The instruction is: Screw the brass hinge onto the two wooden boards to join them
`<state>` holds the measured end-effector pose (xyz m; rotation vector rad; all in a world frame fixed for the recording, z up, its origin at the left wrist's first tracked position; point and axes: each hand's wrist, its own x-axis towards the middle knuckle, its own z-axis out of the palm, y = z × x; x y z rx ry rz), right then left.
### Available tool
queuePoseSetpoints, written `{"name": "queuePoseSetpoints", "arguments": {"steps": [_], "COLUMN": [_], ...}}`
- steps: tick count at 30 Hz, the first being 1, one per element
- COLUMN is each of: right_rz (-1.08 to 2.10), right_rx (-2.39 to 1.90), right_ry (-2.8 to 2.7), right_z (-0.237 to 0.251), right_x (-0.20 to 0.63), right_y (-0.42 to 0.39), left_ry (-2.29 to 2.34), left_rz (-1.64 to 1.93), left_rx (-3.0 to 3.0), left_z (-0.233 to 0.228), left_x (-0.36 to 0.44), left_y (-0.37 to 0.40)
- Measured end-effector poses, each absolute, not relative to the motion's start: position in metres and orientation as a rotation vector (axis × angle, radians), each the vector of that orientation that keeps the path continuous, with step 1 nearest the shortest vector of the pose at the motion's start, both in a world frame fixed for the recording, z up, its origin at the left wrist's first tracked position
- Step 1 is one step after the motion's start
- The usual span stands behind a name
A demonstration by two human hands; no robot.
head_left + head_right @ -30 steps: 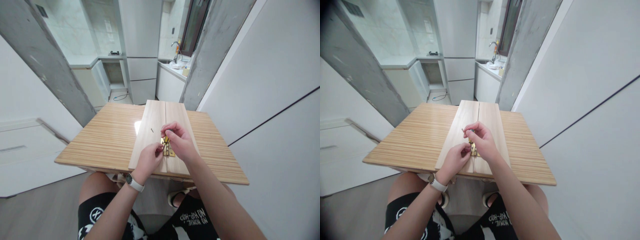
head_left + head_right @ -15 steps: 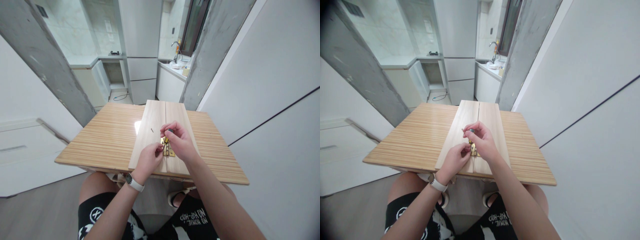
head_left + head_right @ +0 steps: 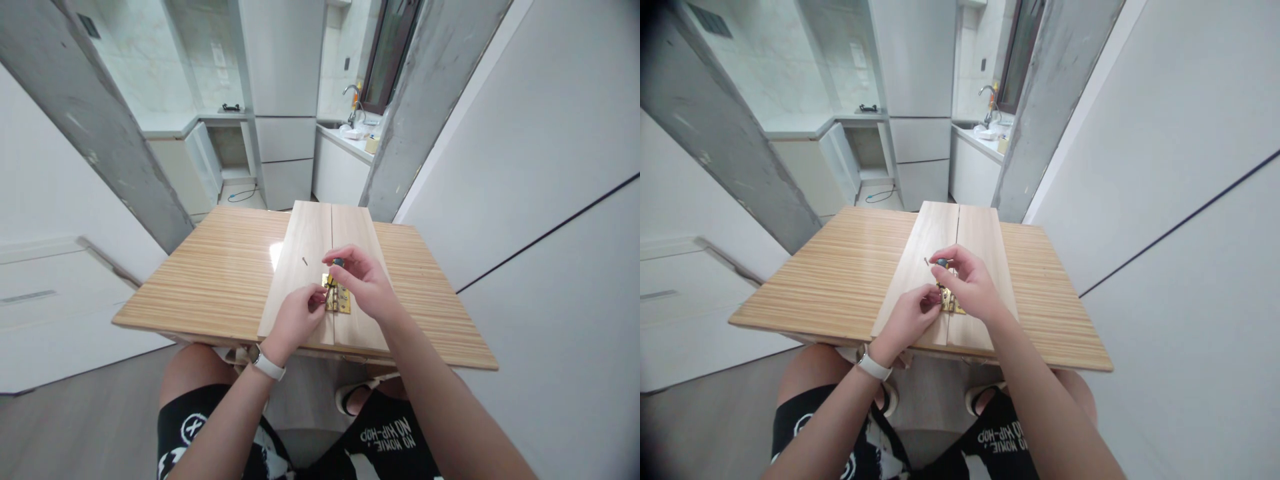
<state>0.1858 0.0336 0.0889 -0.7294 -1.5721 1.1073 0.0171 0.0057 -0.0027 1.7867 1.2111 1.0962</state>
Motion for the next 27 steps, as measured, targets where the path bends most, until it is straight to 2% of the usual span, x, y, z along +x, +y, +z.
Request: {"name": "queuePoseSetpoints", "arguments": {"steps": [11, 20, 27], "right_rz": [0.731, 0.061, -0.246], "right_rx": [-1.095, -1.242, -1.481], "right_ry": [-1.91, -2.15, -2.015], "right_z": [0.122, 0.131, 0.124], "right_x": [0.198, 0.182, 0.17], "right_y": [0.031, 0.024, 0.021], "left_ry": [1.374, 1.146, 1.224], "left_rz": [1.145, 1.323, 1.423], "left_rx": [1.677, 1.94, 1.873], "left_z": [0.021, 0.065, 0.064], "left_x": [-0.004, 0.011, 0.03], "left_y": [0.01, 0.005, 0.01]}}
